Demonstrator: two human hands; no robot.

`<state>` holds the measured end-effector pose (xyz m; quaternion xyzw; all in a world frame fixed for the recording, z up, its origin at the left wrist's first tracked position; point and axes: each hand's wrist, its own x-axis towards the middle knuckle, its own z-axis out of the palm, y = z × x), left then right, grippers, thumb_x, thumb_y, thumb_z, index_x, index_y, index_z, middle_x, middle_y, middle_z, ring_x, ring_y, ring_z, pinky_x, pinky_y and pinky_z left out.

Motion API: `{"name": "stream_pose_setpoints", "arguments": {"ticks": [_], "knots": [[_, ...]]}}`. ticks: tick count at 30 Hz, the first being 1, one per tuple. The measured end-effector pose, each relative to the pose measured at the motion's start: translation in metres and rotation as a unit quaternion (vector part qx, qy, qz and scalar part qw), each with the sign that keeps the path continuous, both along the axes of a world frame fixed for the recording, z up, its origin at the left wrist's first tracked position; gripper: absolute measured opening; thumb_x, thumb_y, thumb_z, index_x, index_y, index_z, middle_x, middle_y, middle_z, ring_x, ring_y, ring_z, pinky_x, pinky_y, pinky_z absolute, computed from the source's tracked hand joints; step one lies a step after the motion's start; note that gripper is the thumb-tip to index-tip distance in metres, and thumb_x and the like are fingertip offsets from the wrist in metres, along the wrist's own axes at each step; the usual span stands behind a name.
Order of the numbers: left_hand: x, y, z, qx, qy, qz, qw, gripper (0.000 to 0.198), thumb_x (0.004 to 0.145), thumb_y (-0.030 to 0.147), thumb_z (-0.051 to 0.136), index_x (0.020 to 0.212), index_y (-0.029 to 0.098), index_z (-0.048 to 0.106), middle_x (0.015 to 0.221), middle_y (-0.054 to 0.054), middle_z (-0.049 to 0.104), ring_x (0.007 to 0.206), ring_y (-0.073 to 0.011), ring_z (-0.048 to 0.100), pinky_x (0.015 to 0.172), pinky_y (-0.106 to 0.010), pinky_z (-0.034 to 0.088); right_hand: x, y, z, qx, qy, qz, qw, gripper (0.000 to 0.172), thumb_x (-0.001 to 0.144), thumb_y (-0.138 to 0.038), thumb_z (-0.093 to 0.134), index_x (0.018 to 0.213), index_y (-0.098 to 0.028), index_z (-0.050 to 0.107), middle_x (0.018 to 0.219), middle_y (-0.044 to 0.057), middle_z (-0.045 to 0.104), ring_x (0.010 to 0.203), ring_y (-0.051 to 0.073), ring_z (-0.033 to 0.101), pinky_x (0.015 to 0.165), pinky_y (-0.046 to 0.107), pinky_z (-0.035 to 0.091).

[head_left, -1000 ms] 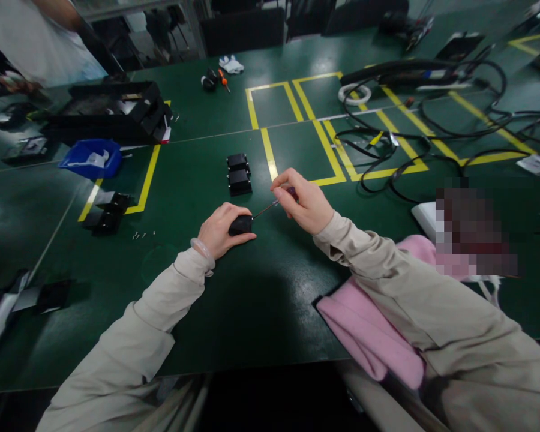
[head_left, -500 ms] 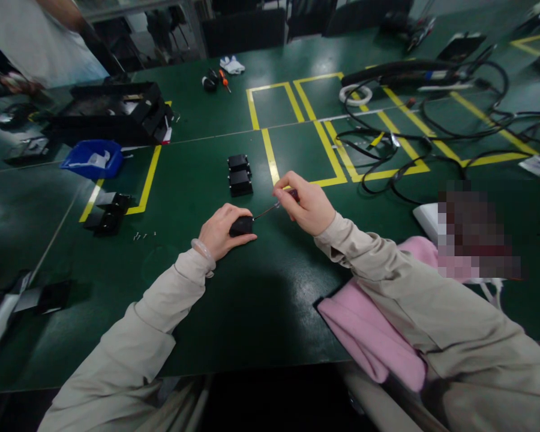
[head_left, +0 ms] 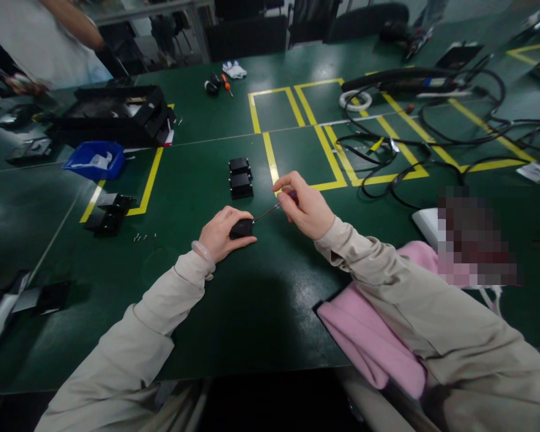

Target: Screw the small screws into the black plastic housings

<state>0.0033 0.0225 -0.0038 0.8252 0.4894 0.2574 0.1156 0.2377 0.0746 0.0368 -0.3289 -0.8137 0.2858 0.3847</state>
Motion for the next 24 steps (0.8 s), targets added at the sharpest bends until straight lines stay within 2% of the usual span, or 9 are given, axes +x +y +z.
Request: {"name": "stream_pose_setpoints", "arguments": {"ticks": [5,12,18,24], "knots": [[-0.0003,-0.0002,0.0006,-0.008,0.006,0.009,1.000,0.039,0.085,0.042,0.074,0.116,0.023,0.061,0.109,-0.006,0.062,0.102,-0.0233,0.062,0.091,-0.038,0.051,0.0009,0.0014,-0.0009,-0.004,-0.010,-0.006,1.000,0.020,0.097,-0.038,0.044,0.085,-0.022,0.046,0.061,-0.006,0.047,0.054,0.009,0.045,0.060,0.025,0.034],[-0.0002,-0.0002,0.0009,-0.002,0.001,0.001,1.000,0.039,0.084,0.042,0.074,0.115,0.021,0.062,0.108,-0.007,0.062,0.102,-0.0235,0.062,0.090,-0.037,0.051,-0.0004,-0.0002,-0.0011,-0.002,0.011,-0.005,1.000,0.011,0.097,-0.027,0.041,0.099,-0.019,0.048,0.070,-0.004,0.051,0.059,0.011,0.049,0.064,0.026,0.037],[-0.0003,-0.0003,0.0002,0.000,-0.003,0.001,1.000,0.039,0.085,0.041,0.074,0.115,0.021,0.062,0.108,-0.007,0.062,0.102,-0.0232,0.062,0.090,-0.037,0.051,0.0000,0.0011,-0.0016,0.000,0.001,-0.010,1.000,0.020,0.098,-0.038,0.043,0.088,-0.021,0.047,0.063,-0.005,0.049,0.054,0.010,0.046,0.060,0.026,0.035],[-0.0003,-0.0005,0.0009,-0.006,0.001,0.005,1.000,0.039,0.084,0.042,0.074,0.116,0.022,0.061,0.108,-0.006,0.062,0.102,-0.0233,0.062,0.090,-0.038,0.051,0.0000,-0.0001,-0.0021,0.008,-0.001,-0.012,1.000,0.012,0.097,-0.026,0.040,0.102,-0.020,0.050,0.069,-0.004,0.051,0.057,0.011,0.050,0.063,0.026,0.037]]}}
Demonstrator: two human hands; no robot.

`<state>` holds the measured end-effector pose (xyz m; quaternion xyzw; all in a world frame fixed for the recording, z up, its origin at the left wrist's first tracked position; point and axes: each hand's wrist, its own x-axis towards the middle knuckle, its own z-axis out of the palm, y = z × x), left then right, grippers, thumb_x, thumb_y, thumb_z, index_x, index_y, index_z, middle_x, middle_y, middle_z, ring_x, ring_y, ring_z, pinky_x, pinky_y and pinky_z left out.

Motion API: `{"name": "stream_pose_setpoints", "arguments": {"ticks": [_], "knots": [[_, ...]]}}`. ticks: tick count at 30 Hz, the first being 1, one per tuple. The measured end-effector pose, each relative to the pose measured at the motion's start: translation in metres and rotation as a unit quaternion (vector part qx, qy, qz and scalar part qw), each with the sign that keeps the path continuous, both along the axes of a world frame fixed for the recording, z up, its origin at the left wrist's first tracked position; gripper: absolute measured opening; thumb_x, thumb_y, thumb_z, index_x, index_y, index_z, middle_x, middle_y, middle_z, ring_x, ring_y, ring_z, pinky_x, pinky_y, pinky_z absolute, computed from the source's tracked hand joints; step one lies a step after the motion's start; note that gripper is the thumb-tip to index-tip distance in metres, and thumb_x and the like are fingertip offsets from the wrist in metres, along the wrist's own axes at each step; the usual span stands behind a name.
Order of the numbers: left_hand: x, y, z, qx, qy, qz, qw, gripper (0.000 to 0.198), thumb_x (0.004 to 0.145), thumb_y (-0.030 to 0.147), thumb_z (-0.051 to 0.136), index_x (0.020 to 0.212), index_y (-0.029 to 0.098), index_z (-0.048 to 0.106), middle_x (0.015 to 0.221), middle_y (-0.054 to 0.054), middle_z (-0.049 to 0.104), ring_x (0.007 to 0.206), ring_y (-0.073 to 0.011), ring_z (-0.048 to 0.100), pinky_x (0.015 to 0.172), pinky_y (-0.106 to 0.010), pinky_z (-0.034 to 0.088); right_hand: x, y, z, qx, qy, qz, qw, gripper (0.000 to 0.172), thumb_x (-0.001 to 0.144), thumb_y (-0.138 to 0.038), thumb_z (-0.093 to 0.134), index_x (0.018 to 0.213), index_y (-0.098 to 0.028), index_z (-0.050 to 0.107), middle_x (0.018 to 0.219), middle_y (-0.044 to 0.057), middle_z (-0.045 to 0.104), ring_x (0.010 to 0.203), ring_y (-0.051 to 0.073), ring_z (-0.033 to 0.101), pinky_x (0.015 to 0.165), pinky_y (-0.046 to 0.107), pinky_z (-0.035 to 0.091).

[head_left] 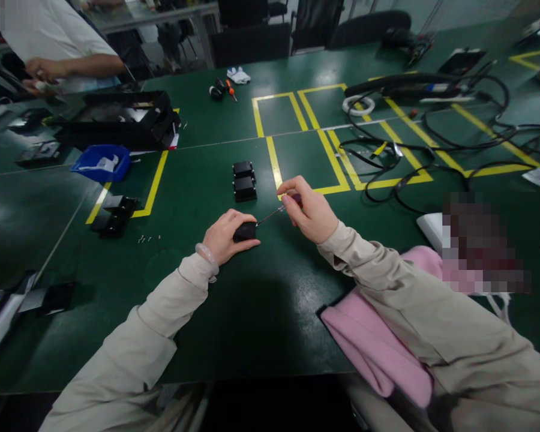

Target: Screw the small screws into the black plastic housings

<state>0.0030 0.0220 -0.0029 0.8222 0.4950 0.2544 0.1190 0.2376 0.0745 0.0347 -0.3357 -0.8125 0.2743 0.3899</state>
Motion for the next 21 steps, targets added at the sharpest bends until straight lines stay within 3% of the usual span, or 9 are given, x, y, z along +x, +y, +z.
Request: {"name": "stream_pose_setpoints", "arguments": {"ticks": [7,12,17,21], "knots": [[-0.0005,0.0005,-0.0013,-0.001,0.000,0.005,1.000,0.039,0.084,0.041,0.075,0.116,0.023,0.061,0.108,-0.006,0.062,0.102,-0.0232,0.062,0.090,-0.038,0.051,0.0012,0.0022,-0.0001,0.003,-0.011,-0.004,1.000,0.016,0.097,-0.034,0.045,0.087,-0.022,0.047,0.059,-0.007,0.045,0.050,0.009,0.043,0.058,0.025,0.033],[-0.0004,0.0007,-0.0006,-0.002,0.005,0.003,1.000,0.040,0.084,0.042,0.074,0.116,0.022,0.061,0.109,-0.006,0.062,0.102,-0.0236,0.062,0.089,-0.037,0.052,0.0001,0.0000,0.0012,0.008,-0.002,0.005,1.000,0.009,0.095,-0.024,0.042,0.098,-0.020,0.049,0.064,-0.006,0.048,0.054,0.010,0.047,0.061,0.025,0.035],[-0.0002,0.0003,0.0000,-0.004,0.007,0.003,1.000,0.039,0.085,0.042,0.074,0.116,0.022,0.061,0.109,-0.006,0.062,0.103,-0.0232,0.062,0.090,-0.037,0.051,0.0007,0.0013,0.0012,0.008,-0.012,0.014,1.000,0.017,0.096,-0.035,0.044,0.087,-0.022,0.046,0.060,-0.007,0.046,0.051,0.009,0.044,0.058,0.024,0.034],[0.0000,0.0002,-0.0001,-0.005,0.005,0.004,1.000,0.039,0.084,0.042,0.074,0.116,0.023,0.061,0.109,-0.006,0.062,0.103,-0.0233,0.062,0.091,-0.037,0.051,0.0006,0.0014,0.0008,0.014,-0.009,0.015,1.000,0.010,0.096,-0.029,0.043,0.091,-0.021,0.047,0.062,-0.007,0.047,0.052,0.009,0.045,0.059,0.025,0.034]]}}
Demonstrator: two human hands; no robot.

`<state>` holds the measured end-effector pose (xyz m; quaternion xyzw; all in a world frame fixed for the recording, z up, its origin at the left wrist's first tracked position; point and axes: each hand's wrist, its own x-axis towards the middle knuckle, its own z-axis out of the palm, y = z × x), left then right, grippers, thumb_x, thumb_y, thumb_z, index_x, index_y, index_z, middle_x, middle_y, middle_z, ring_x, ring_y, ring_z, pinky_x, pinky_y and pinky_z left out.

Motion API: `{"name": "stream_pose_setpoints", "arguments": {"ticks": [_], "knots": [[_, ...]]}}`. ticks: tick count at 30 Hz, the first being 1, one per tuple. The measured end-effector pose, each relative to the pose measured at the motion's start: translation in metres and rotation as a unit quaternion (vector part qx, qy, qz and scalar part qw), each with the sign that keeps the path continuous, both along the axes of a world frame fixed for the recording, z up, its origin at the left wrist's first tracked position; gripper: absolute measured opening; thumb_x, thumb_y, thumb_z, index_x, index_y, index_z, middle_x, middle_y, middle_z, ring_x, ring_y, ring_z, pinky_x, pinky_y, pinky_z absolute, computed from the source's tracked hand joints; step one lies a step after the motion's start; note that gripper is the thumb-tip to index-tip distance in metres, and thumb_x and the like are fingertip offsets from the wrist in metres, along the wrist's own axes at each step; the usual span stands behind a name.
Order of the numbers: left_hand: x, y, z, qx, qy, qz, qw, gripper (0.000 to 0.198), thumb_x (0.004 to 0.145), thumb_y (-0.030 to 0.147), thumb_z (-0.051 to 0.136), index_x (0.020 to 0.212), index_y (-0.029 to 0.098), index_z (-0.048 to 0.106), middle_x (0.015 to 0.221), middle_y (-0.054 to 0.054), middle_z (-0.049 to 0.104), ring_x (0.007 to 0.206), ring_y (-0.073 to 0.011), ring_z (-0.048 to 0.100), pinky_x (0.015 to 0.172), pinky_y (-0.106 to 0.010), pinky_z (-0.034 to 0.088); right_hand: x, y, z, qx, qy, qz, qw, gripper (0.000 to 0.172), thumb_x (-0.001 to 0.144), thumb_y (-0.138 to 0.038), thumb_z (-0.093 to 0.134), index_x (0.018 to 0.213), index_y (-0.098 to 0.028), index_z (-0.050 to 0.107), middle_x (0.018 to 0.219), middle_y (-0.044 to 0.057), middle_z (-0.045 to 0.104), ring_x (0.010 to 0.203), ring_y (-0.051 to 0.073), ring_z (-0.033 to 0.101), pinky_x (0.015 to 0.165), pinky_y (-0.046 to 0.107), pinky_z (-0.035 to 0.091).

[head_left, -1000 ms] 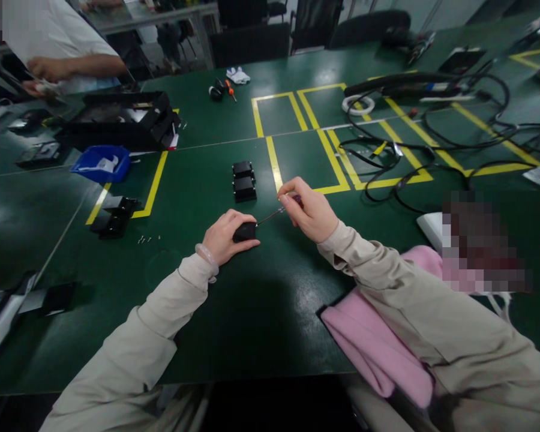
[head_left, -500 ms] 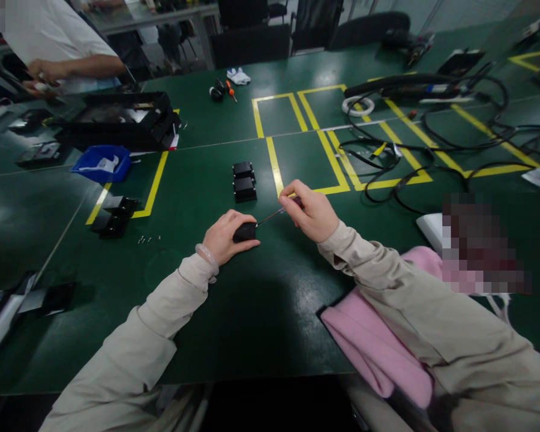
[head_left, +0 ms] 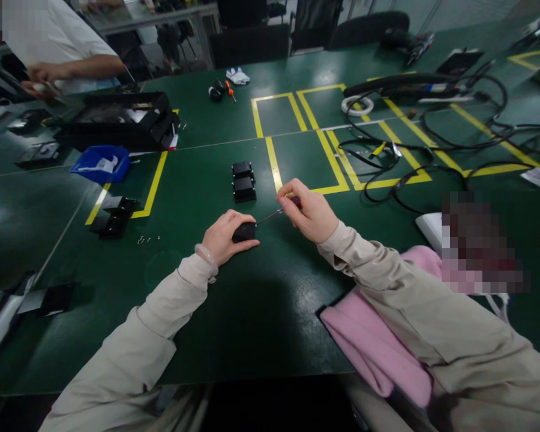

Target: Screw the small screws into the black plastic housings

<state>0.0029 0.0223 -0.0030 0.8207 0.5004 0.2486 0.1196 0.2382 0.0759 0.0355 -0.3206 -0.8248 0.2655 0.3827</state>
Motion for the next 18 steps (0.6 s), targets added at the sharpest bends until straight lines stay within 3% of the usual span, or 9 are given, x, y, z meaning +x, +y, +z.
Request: {"name": "stream_pose_setpoints", "arguments": {"ticks": [3,8,14,18], "knots": [[0.0001,0.0000,0.0000,0.000,-0.004,-0.001,1.000,0.039,0.084,0.042,0.074,0.115,0.023,0.061,0.109,-0.006,0.062,0.103,-0.0235,0.062,0.091,-0.038,0.051,-0.0002,-0.0007,-0.0001,-0.001,0.007,0.004,1.000,0.008,0.095,-0.025,0.041,0.097,-0.021,0.048,0.065,-0.006,0.049,0.055,0.009,0.047,0.061,0.025,0.036],[0.0000,-0.0003,-0.0003,0.000,-0.001,0.001,1.000,0.038,0.085,0.042,0.074,0.116,0.023,0.061,0.110,-0.007,0.062,0.103,-0.0238,0.062,0.091,-0.038,0.051,0.0000,-0.0003,-0.0001,-0.014,-0.001,-0.004,1.000,0.016,0.096,-0.035,0.045,0.088,-0.021,0.047,0.062,-0.006,0.048,0.054,0.009,0.046,0.060,0.025,0.035],[0.0000,-0.0001,-0.0002,0.003,-0.003,-0.001,1.000,0.038,0.084,0.041,0.074,0.115,0.023,0.061,0.109,-0.006,0.062,0.103,-0.0236,0.062,0.090,-0.038,0.051,-0.0009,-0.0013,0.0007,-0.012,0.011,0.005,1.000,0.007,0.095,-0.025,0.042,0.098,-0.021,0.048,0.066,-0.006,0.050,0.056,0.010,0.049,0.063,0.025,0.037],[-0.0003,-0.0001,0.0002,0.003,0.001,0.000,1.000,0.038,0.084,0.042,0.074,0.115,0.023,0.061,0.109,-0.006,0.062,0.102,-0.0234,0.062,0.090,-0.037,0.051,0.0001,-0.0008,0.0011,-0.017,0.001,0.000,1.000,0.016,0.097,-0.035,0.046,0.088,-0.022,0.047,0.060,-0.007,0.047,0.053,0.009,0.046,0.060,0.025,0.035]]}}
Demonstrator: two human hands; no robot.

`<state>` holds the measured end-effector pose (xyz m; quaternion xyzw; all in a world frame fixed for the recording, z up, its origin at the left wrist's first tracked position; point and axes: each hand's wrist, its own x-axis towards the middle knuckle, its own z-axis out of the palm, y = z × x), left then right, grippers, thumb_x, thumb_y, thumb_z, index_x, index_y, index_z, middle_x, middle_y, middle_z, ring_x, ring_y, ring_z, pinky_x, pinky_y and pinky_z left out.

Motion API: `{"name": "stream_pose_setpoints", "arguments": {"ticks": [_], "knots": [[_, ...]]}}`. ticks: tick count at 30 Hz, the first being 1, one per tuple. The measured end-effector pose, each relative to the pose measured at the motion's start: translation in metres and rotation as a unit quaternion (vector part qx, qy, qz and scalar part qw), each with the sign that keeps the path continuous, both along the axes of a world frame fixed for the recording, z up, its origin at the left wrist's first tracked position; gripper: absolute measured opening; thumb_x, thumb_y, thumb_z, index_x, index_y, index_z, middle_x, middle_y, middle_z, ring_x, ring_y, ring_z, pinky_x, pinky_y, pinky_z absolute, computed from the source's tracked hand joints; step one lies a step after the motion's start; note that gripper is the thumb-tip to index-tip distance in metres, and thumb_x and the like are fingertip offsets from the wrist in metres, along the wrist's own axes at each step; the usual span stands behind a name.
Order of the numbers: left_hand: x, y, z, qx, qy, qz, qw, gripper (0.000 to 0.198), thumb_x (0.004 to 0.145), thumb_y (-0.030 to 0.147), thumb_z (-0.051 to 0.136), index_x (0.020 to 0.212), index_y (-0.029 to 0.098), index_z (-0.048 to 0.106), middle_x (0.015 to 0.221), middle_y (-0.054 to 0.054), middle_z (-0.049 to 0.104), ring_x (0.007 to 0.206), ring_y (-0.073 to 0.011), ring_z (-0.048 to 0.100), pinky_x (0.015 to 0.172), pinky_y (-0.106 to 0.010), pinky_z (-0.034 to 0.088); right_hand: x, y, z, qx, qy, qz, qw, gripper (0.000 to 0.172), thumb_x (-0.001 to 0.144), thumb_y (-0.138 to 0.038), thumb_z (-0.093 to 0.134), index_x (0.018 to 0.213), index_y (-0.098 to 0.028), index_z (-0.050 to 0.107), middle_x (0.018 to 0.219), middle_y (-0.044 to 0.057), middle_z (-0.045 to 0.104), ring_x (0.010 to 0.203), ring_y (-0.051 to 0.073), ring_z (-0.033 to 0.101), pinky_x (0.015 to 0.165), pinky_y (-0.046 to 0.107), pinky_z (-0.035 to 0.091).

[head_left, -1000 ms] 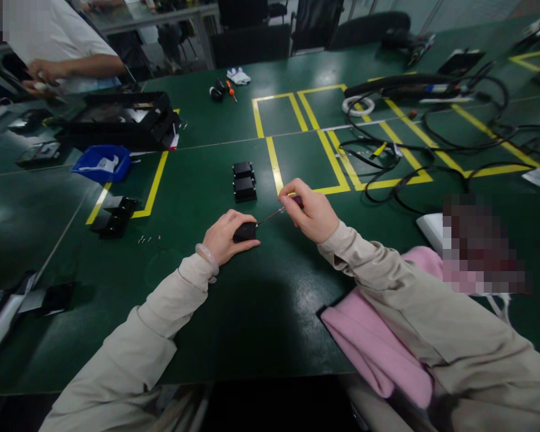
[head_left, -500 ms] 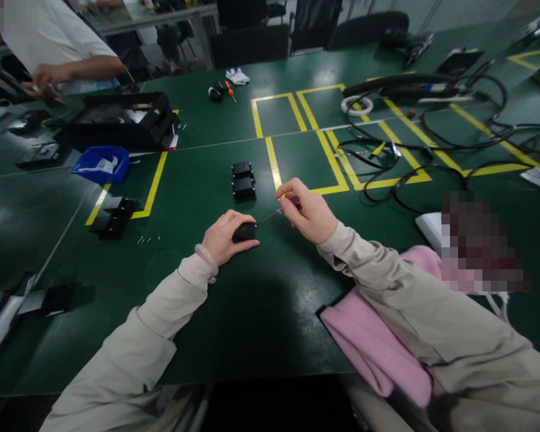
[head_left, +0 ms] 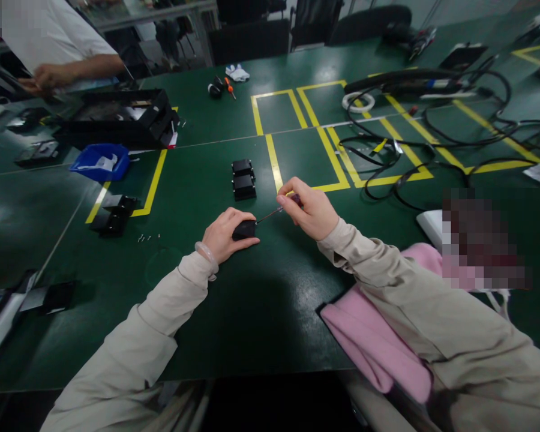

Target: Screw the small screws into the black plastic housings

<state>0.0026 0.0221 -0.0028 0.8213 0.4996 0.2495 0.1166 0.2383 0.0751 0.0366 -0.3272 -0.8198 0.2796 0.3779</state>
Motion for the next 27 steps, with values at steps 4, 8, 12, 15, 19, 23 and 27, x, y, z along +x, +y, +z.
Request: {"name": "stream_pose_setpoints", "arguments": {"ticks": [4,8,12,15,19,23,27], "knots": [[-0.0004,0.0000,0.0001,0.002,0.002,-0.005,1.000,0.039,0.085,0.042,0.074,0.116,0.022,0.061,0.109,-0.007,0.062,0.102,-0.0237,0.062,0.090,-0.038,0.051,0.0002,-0.0002,-0.0001,0.007,0.004,0.008,1.000,0.009,0.096,-0.028,0.044,0.091,-0.021,0.047,0.063,-0.006,0.049,0.055,0.009,0.048,0.061,0.025,0.036],[-0.0007,0.0002,-0.0010,0.005,-0.001,-0.005,1.000,0.039,0.084,0.042,0.075,0.116,0.022,0.061,0.109,-0.006,0.062,0.102,-0.0230,0.062,0.090,-0.037,0.051,-0.0006,0.0001,-0.0012,0.006,0.016,0.011,1.000,0.008,0.096,-0.027,0.044,0.095,-0.020,0.048,0.068,-0.005,0.052,0.059,0.009,0.051,0.064,0.025,0.038],[-0.0009,0.0003,-0.0017,0.011,-0.004,-0.008,1.000,0.040,0.084,0.041,0.075,0.116,0.021,0.062,0.108,-0.007,0.062,0.101,-0.0233,0.062,0.089,-0.037,0.051,-0.0007,0.0009,-0.0018,0.002,0.010,0.006,1.000,0.015,0.097,-0.034,0.046,0.089,-0.021,0.047,0.066,-0.006,0.050,0.057,0.009,0.050,0.063,0.025,0.037],[-0.0008,0.0002,-0.0014,0.007,-0.002,-0.004,1.000,0.039,0.084,0.041,0.075,0.115,0.022,0.062,0.108,-0.006,0.062,0.101,-0.0232,0.062,0.089,-0.036,0.051,-0.0008,0.0006,-0.0014,0.008,0.012,0.008,1.000,0.006,0.096,-0.025,0.044,0.096,-0.020,0.048,0.068,-0.006,0.050,0.058,0.009,0.050,0.064,0.025,0.038],[-0.0007,0.0002,-0.0011,0.009,-0.003,-0.004,1.000,0.039,0.084,0.041,0.075,0.115,0.022,0.062,0.108,-0.006,0.062,0.101,-0.0232,0.062,0.089,-0.036,0.051,-0.0008,0.0007,-0.0012,0.010,0.016,0.018,1.000,0.008,0.096,-0.027,0.044,0.094,-0.020,0.048,0.067,-0.006,0.051,0.057,0.009,0.049,0.063,0.025,0.037],[-0.0012,0.0004,-0.0017,0.009,0.000,-0.004,1.000,0.039,0.084,0.041,0.076,0.115,0.022,0.062,0.108,-0.006,0.062,0.101,-0.0233,0.062,0.088,-0.037,0.051,-0.0003,0.0004,-0.0009,0.011,0.005,0.011,1.000,0.018,0.097,-0.034,0.044,0.086,-0.021,0.047,0.062,-0.006,0.048,0.054,0.009,0.045,0.060,0.025,0.035],[-0.0016,0.0004,-0.0024,0.013,-0.004,-0.009,1.000,0.040,0.084,0.041,0.075,0.116,0.021,0.061,0.109,-0.007,0.062,0.101,-0.0234,0.062,0.088,-0.037,0.051,-0.0001,-0.0012,0.0006,0.013,0.007,0.004,1.000,0.010,0.095,-0.023,0.041,0.099,-0.019,0.050,0.066,-0.005,0.051,0.056,0.009,0.048,0.063,0.025,0.036]]}}
